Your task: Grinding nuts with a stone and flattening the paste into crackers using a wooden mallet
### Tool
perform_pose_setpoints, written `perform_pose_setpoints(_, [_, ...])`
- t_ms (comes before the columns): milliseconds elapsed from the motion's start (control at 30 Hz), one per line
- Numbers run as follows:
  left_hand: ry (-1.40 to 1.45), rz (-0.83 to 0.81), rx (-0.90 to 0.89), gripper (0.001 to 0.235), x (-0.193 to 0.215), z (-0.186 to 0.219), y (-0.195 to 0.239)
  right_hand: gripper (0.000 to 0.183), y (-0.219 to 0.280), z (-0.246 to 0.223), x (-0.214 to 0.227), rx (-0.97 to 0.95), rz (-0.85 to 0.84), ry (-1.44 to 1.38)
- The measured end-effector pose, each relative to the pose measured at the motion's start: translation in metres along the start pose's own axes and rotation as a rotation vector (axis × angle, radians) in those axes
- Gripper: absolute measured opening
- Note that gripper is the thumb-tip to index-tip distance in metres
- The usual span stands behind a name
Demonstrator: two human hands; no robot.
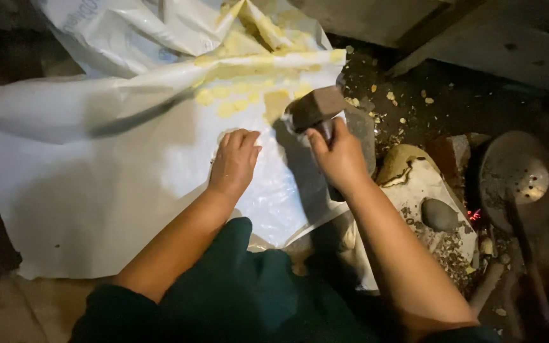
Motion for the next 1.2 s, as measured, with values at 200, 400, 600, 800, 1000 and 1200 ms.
perform_pose_setpoints(200, [0.039,0.026,0.021,0.008,0.01,-0.006,-0.002,0.05,0.002,0.024,-0.046,-0.108,-0.073,0.11])
perform_pose_setpoints(400, [0.085,0.078,0.082,0.012,-0.006,-0.014,-0.012,0.045,0.011,-0.022,0.011,-0.035,-0.044,-0.026])
perform_pose_setpoints(600, [-0.114,-0.054,0.165,0.023,-0.036,-0.007,-0.018,0.028,0.032,-0.027,0.043,0.301,0.436,-0.269])
perform_pose_setpoints(800, [-0.266,-0.002,0.068,0.021,0.007,-0.016,-0.007,0.058,0.007,0.017,-0.078,-0.023,-0.066,0.148])
perform_pose_setpoints(1000, [-0.051,0.064,-0.017,0.014,0.028,-0.017,-0.005,0.051,-0.005,0.002,-0.05,0.028,-0.17,0.129])
perform_pose_setpoints(1200, [0.015,0.136,-0.005,0.013,0.036,-0.018,-0.005,0.055,0.024,-0.045,-0.015,0.049,-0.037,0.019])
Point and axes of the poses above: each hand's wrist, its own y-axis away from the middle knuckle, its own x-axis out of the back of the hand, z = x × y, the point moved 4 cm from there along -y, towards the middle knuckle, and after that the axes turned 7 degrees about z, right-handed, at the moved point
